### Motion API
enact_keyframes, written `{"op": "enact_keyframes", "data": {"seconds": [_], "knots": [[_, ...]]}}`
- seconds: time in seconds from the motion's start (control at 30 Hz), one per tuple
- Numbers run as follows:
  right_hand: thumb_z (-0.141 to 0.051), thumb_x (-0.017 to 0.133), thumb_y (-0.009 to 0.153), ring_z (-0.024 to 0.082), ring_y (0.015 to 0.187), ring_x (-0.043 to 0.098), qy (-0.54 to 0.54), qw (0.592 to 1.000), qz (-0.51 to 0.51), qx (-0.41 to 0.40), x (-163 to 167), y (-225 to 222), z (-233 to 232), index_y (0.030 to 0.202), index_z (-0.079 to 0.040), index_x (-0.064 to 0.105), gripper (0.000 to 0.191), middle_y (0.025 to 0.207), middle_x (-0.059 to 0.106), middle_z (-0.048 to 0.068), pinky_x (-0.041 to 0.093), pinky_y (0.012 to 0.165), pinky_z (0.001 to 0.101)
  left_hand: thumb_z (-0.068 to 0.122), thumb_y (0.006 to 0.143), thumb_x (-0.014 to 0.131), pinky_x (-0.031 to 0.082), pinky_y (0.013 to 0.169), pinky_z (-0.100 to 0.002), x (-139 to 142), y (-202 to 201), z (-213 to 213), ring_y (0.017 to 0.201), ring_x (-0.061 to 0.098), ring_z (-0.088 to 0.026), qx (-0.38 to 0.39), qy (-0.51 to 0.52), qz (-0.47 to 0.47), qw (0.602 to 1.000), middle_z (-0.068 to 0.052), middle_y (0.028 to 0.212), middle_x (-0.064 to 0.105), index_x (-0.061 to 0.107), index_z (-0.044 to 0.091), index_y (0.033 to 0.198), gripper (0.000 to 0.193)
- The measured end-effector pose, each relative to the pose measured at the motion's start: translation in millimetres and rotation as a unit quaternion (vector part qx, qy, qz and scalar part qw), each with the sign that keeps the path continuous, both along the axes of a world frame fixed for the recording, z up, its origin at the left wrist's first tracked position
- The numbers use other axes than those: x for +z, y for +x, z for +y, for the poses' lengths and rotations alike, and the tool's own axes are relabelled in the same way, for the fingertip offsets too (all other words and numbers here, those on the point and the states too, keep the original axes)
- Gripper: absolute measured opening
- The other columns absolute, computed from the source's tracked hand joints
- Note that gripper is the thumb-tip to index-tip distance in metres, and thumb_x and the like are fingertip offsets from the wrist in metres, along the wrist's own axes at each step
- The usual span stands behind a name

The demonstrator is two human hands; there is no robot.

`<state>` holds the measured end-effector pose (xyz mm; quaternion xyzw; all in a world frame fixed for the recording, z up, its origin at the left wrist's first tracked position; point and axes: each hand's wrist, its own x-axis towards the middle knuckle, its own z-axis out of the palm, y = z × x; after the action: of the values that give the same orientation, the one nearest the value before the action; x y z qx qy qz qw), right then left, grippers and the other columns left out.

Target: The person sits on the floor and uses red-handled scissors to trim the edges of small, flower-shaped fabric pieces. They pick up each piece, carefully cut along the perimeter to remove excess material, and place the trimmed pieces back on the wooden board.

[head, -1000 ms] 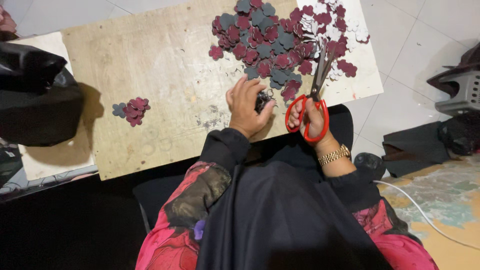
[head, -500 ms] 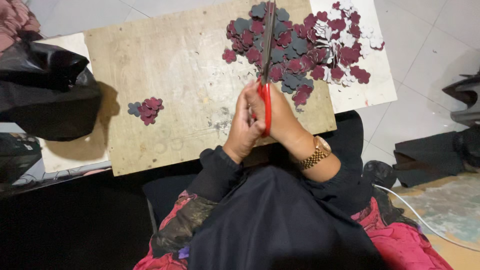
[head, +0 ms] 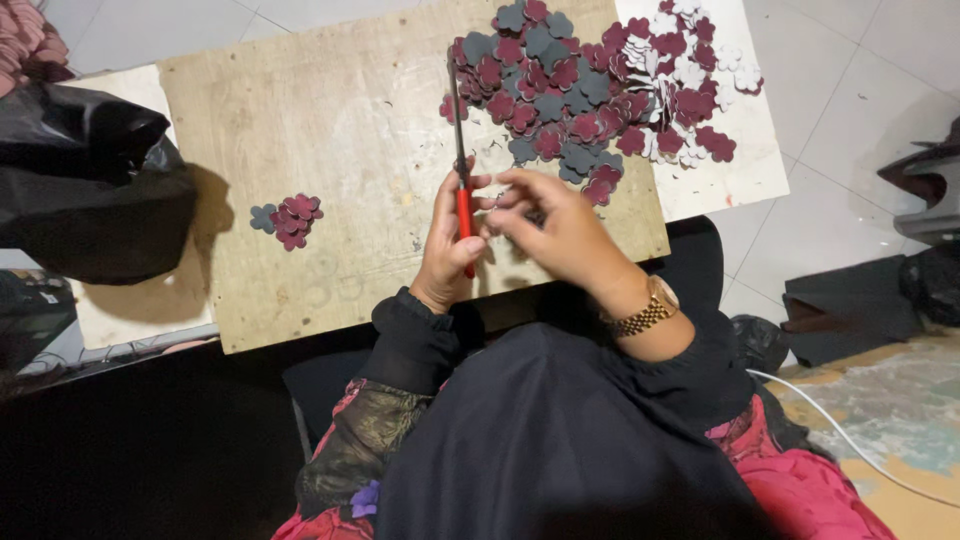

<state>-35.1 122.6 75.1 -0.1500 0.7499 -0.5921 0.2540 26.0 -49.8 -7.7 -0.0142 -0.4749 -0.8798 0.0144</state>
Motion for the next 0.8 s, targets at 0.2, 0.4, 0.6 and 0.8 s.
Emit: {"op": "enact_keyframes", "data": {"seconds": [0.2,0.4,0.6,0.8], "knots": [[-0.049,0.092,0.072,0.042,0.141,0.044,0.15,0.905,0.397,0.004,-48,-7,21,0.147,-0.01,0.048,0.095,0.151,0.045,0.024,0.039,0.117,0.0507,0.054,0.08,0.074,0.038,0.121,-0.038,-32,2,-9,0.139,0.048,-0.025,0.059,-0.131,0.007,0.99,-0.014,0.157,0.044,0.022,0.003,0.164,0.112],[-0.063,0.088,0.066,0.049,0.146,0.029,0.186,0.858,0.476,0.05,-73,-9,11,0.148,-0.017,0.048,0.102,0.158,0.029,0.026,0.029,0.12,0.0565,0.057,0.08,0.073,0.039,0.119,-0.039,-41,4,-10,0.137,0.049,-0.025,0.065,-0.154,0.005,0.986,-0.015,0.155,0.045,0.022,0.001,0.164,0.113],[-0.041,0.083,0.084,0.037,0.134,0.048,0.203,0.87,0.444,0.07,-75,-13,1,0.123,-0.017,0.067,0.048,0.14,0.053,0.013,0.042,0.113,0.05,0.062,0.077,0.075,0.049,0.11,-0.038,-37,2,-7,0.131,0.049,-0.023,0.053,-0.133,0.013,0.99,-0.012,0.154,0.043,0.023,0.005,0.163,0.116],[-0.026,0.081,0.091,0.032,0.096,0.059,0.21,0.865,0.455,0.037,-78,-12,-2,0.091,-0.009,0.067,0.022,0.105,0.062,0.011,0.051,0.083,0.0422,0.061,0.076,0.079,0.049,0.103,-0.033,-41,5,-9,0.129,0.049,-0.019,0.061,-0.114,0.001,0.992,-0.01,0.156,0.044,0.022,0.006,0.165,0.119]]}}
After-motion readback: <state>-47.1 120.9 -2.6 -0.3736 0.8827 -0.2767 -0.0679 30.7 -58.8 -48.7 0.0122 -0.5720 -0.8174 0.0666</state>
